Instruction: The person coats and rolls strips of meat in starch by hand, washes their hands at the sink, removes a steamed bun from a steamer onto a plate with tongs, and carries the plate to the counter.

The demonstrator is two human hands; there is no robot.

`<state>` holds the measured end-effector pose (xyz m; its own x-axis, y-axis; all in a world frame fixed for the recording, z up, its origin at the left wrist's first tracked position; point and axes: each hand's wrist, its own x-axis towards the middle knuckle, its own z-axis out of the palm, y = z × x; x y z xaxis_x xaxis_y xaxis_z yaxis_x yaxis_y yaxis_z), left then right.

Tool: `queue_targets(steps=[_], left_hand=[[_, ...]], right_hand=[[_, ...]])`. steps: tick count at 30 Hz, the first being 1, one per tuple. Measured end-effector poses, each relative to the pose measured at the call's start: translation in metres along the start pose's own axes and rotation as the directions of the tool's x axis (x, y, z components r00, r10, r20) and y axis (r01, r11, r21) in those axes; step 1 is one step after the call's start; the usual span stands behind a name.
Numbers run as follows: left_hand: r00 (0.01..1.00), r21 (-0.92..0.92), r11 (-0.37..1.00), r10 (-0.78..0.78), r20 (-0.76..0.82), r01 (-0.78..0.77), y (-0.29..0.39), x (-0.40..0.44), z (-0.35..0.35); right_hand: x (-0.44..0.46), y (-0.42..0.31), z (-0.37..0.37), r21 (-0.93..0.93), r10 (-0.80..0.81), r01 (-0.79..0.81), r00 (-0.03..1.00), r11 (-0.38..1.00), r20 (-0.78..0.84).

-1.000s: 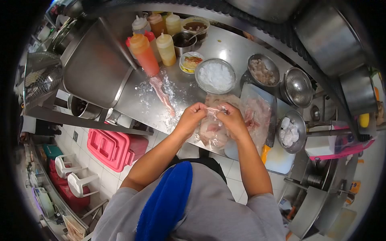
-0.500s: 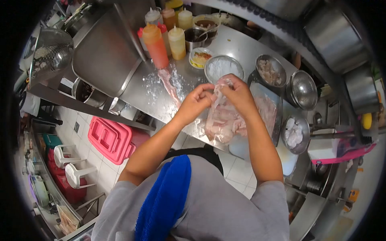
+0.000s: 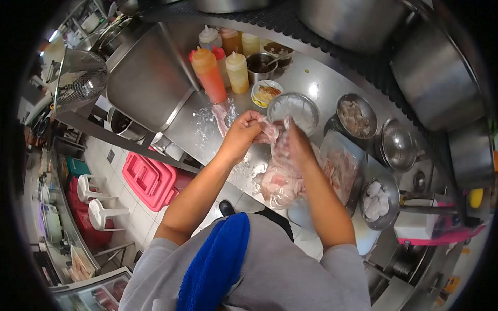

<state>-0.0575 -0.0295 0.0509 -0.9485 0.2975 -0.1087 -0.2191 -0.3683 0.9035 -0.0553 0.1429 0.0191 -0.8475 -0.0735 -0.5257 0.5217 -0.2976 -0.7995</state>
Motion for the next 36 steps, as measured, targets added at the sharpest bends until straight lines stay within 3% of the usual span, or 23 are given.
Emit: queue_targets(steps=[1, 3, 9, 12, 15, 16, 17, 20, 21, 23, 25, 26, 29, 31, 33, 36], left_hand=[[1.0, 0.001, 1.0, 0.015, -0.01, -0.015, 0.002, 0.002, -0.003], [1.0, 0.066, 0.998, 0.026, -0.004, -0.026, 0.005, 0.002, -0.011], [0.994, 0.012, 0.999, 0.051, -0.097, -0.05, 0.029, -0.006, -0.026], [0.999, 0.008, 1.0, 0.023, -0.026, -0.023, 0.03, 0.0, -0.043], [0.999, -0.054, 0.998, -0.027, 0.038, 0.029, 0.029, 0.004, -0.059], [1.0, -0.013, 1.0, -0.011, 0.024, 0.011, 0.033, 0.003, -0.06], [1.0, 0.024, 1.0, 0.005, 0.005, -0.005, 0.035, 0.001, -0.06], [0.995, 0.128, 0.987, 0.097, -0.013, -0.095, 0.034, -0.001, -0.058], [0.989, 0.191, 0.971, 0.146, 0.005, -0.144, 0.036, 0.001, -0.058], [0.981, 0.216, 0.96, 0.19, -0.027, -0.18, 0.038, -0.001, -0.053], [0.971, 0.451, 0.87, 0.237, -0.027, -0.2, 0.042, 0.001, -0.054], [0.959, 0.479, 0.846, 0.282, -0.027, -0.236, 0.042, 0.003, -0.056], [0.974, 0.499, 0.853, 0.216, -0.066, -0.155, 0.056, 0.003, -0.068], [0.969, 0.464, 0.866, 0.24, -0.06, -0.186, 0.054, 0.008, -0.081], [0.983, 0.358, 0.926, 0.164, -0.086, -0.123, 0.049, 0.011, -0.1], [0.984, 0.394, 0.914, 0.145, -0.1, -0.094, 0.036, 0.014, -0.134]], right_hand=[[0.0, 0.008, 0.0, -0.009, -0.005, 0.005, 1.0, 1.0, 0.015], [-0.001, 0.022, 0.008, -0.036, -0.218, 0.227, 0.962, 0.973, 0.167], [-0.021, 0.008, 0.042, -0.096, -0.173, 0.197, 0.962, 0.976, 0.211], [-0.002, 0.011, 0.046, -0.279, -0.205, 0.28, 0.941, 0.919, 0.269], [0.006, 0.018, 0.052, -0.155, -0.272, 0.331, 0.911, 0.931, 0.309], [0.002, 0.015, 0.058, -0.051, -0.267, 0.29, 0.926, 0.956, 0.268], [0.003, 0.016, 0.06, -0.068, -0.247, 0.273, 0.932, 0.96, 0.266], [0.008, 0.017, 0.063, -0.309, -0.355, 0.424, 0.899, 0.851, 0.256], [0.009, 0.016, 0.066, -0.31, -0.356, 0.429, 0.896, 0.849, 0.264], [0.004, 0.016, 0.073, -0.273, -0.349, 0.397, 0.914, 0.876, 0.208], [0.011, 0.028, 0.067, -0.284, -0.334, 0.388, 0.916, 0.877, 0.22], [0.018, 0.035, 0.063, -0.303, -0.314, 0.375, 0.92, 0.876, 0.233], [0.028, 0.058, 0.054, -0.425, -0.281, 0.378, 0.92, 0.823, 0.274], [0.018, 0.055, 0.06, -0.414, -0.248, 0.353, 0.926, 0.839, 0.286], [0.014, 0.058, 0.063, -0.487, -0.127, 0.256, 0.951, 0.835, 0.282], [0.001, 0.061, 0.075, -0.495, -0.021, 0.187, 0.947, 0.849, 0.32]])
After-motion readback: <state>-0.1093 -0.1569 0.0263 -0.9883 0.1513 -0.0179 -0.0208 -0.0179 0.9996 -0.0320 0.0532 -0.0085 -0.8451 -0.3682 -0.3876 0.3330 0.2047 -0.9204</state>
